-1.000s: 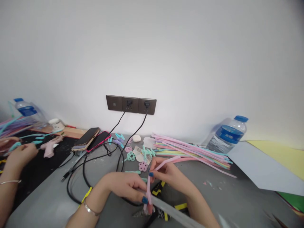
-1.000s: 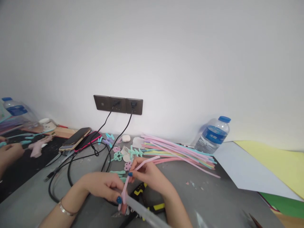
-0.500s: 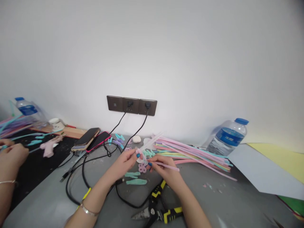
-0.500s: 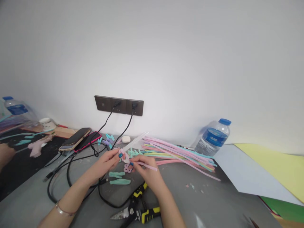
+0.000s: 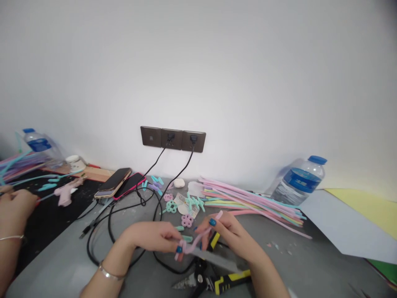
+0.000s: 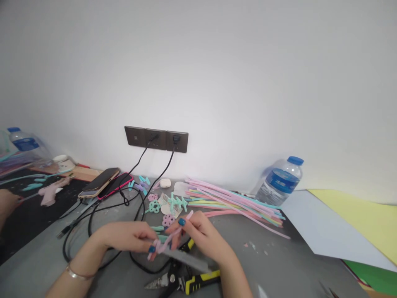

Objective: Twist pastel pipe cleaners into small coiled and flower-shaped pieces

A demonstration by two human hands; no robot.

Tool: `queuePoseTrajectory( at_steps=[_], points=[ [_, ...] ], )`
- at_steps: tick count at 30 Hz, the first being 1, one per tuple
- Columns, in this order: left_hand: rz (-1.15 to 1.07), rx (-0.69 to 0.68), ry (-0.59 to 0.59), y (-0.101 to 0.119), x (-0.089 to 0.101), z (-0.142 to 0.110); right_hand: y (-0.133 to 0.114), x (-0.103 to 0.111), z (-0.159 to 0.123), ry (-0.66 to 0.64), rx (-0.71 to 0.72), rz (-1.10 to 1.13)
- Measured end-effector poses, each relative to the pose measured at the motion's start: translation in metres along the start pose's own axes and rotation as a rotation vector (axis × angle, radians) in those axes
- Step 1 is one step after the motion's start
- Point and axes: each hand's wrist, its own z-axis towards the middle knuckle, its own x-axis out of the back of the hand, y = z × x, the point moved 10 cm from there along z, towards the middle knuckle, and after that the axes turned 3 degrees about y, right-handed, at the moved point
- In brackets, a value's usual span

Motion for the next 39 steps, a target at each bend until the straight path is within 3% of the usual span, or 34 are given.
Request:
queuePoseTrajectory(
  at_steps=[2,4,6,11,14,20,23,28,30,33,35,39],
  points=[
    [-0.096,-0.007,-0.212,0.011,-0.021,-0.005,0.005,-0.005,-0.002,-0.069,-0.051,0.044],
    [-0.157,-0.018,-0.337,0.020,-0.033,-0.008,0.013,-0.004,0.001,-0.050,-0.081,0.031],
    [-0.193,-0.021,-0.355,0.025,-0.035,-0.007,0.021,-0.001,0.005,0.015,-0.089,-0.031],
    [-0.265,-0.019,-0.234,0.021,-0.023,-0.005,0.040,0.000,0.015,0.112,-0.058,-0.268],
    [-0.392,-0.057,-0.059,0.019,-0.007,-0.002,0.050,0.004,0.017,0.166,-0.065,-0.281],
    [-0.616,-0.110,0.576,-0.007,0.048,0.002,0.044,0.028,0.015,0.381,-0.026,-0.311],
    [-0.493,-0.061,0.759,-0.019,0.062,0.002,0.021,0.032,0.010,0.453,0.102,-0.396],
    [0.006,0.025,0.879,-0.016,0.072,0.000,-0.008,0.025,0.005,0.435,0.299,-0.474],
    [0.142,0.077,0.831,-0.017,0.068,0.001,-0.012,0.023,0.005,0.406,0.340,-0.449],
    [0.211,0.147,0.595,-0.023,0.050,0.008,-0.005,0.019,0.009,0.302,0.260,-0.343],
    [0.187,0.105,0.391,-0.020,0.032,0.012,0.007,0.018,0.010,0.226,0.142,-0.219],
    [0.146,0.014,0.114,-0.006,0.003,0.010,0.026,0.016,0.007,0.125,-0.038,-0.040]
  ],
)
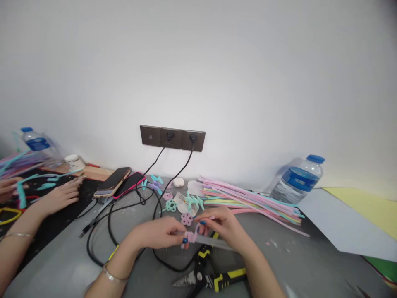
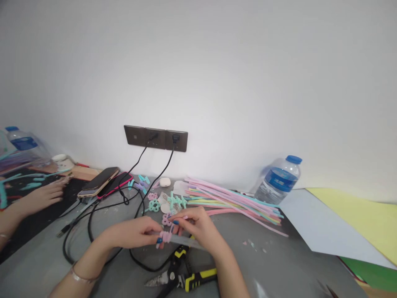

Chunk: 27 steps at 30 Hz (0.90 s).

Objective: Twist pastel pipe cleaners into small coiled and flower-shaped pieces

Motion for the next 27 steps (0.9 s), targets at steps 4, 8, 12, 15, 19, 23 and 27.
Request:
queuePoseTrajectory(
  at_steps=[4,8,12,15,19,23,27],
  points=[
    [-0.138,-0.010,-0.250,0.015,-0.021,-0.010,0.003,-0.003,-0.001,-0.045,-0.009,-0.071],
    [-0.189,-0.083,-0.244,0.031,-0.014,-0.014,0.010,-0.009,0.001,-0.071,-0.017,-0.114],
    [-0.263,-0.077,-0.050,0.029,0.007,-0.010,0.013,-0.008,0.004,-0.030,0.009,-0.158],
    [-0.419,-0.007,0.183,0.012,0.024,-0.006,0.012,0.000,0.006,0.050,0.015,-0.215],
    [-0.488,0.033,0.432,-0.005,0.040,0.000,0.002,0.000,0.007,0.072,0.078,-0.346],
    [-0.242,0.069,0.629,-0.016,0.057,0.002,-0.004,-0.003,0.007,0.074,0.124,-0.396],
    [0.038,0.127,0.697,-0.024,0.062,0.001,-0.009,0.003,0.006,0.155,0.191,-0.483]
  ],
)
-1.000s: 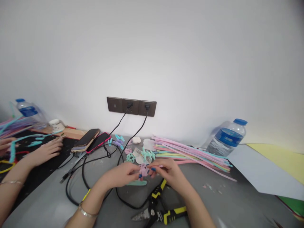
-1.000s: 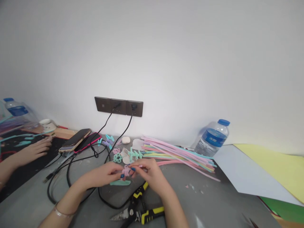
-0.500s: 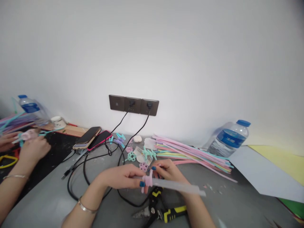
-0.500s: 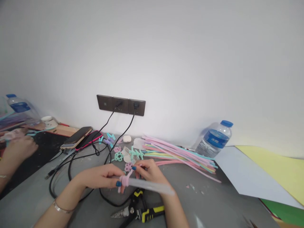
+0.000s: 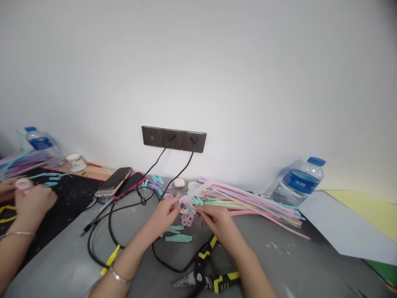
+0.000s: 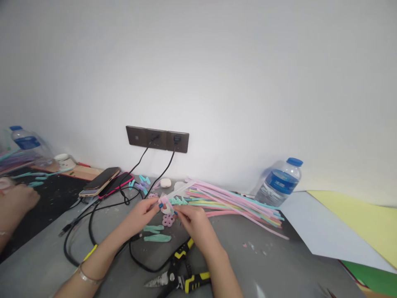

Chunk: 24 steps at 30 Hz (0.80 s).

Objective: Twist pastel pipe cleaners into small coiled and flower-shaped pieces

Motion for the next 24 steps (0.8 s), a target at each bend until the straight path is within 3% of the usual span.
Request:
queuePoseTrajectory(
  at_steps=[3,7,10,14,17,20,24],
  points=[
    [0.080,0.019,-0.081,-0.005,-0.008,-0.003,-0.002,0.011,-0.001,0.092,0.058,-0.050],
    [0.069,0.042,-0.354,-0.005,-0.024,-0.016,-0.005,0.015,-0.001,0.073,0.100,0.000],
    [-0.003,-0.018,-0.582,0.006,-0.033,-0.032,-0.002,0.006,-0.001,-0.047,0.036,0.145],
    [-0.076,-0.069,-0.867,0.020,-0.042,-0.056,-0.001,-0.021,-0.009,-0.299,-0.063,0.350],
    [-0.172,-0.069,-1.013,0.032,-0.045,-0.069,-0.006,-0.032,-0.014,-0.391,-0.091,0.463],
    [-0.263,-0.101,-0.950,0.043,-0.038,-0.063,-0.006,-0.028,-0.012,-0.340,-0.112,0.513],
    [-0.318,-0.050,-0.673,0.036,-0.025,-0.041,0.001,-0.011,-0.005,-0.142,-0.147,0.505]
  ],
)
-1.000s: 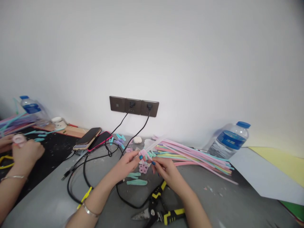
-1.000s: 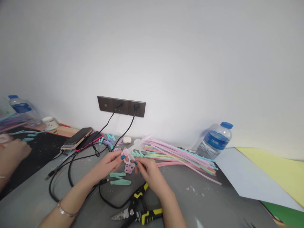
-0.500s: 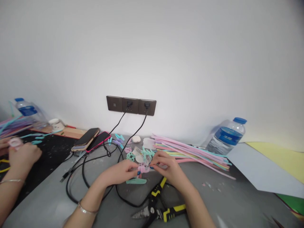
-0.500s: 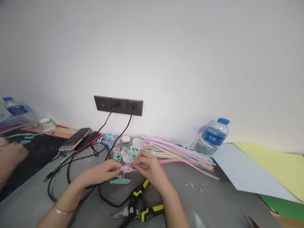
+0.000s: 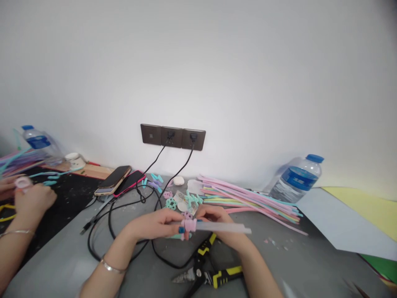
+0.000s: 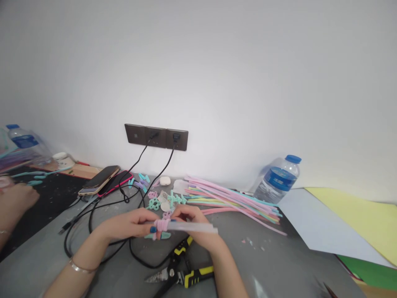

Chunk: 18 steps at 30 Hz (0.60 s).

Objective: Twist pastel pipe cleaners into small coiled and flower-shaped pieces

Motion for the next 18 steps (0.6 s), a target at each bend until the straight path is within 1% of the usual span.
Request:
queuePoseTrajectory(
  at_steps=[3,5,7,9,13,18],
  points=[
    [-0.073,0.027,0.159,-0.007,0.009,0.008,0.006,0.009,0.001,0.101,-0.022,-0.038],
    [-0.076,0.013,0.255,-0.008,0.013,0.014,0.014,0.014,0.001,0.163,-0.061,-0.034],
    [-0.076,-0.023,0.332,-0.007,0.017,0.018,0.020,0.014,0.002,0.170,-0.087,-0.036],
    [-0.071,-0.043,0.386,-0.007,0.019,0.020,0.022,0.011,0.003,0.147,-0.103,-0.023],
    [-0.034,-0.018,0.438,-0.012,0.022,0.021,0.020,0.007,0.004,0.114,-0.121,0.042],
    [-0.016,0.004,0.441,-0.013,0.023,0.021,0.021,0.006,0.003,0.113,-0.137,0.057]
  ],
)
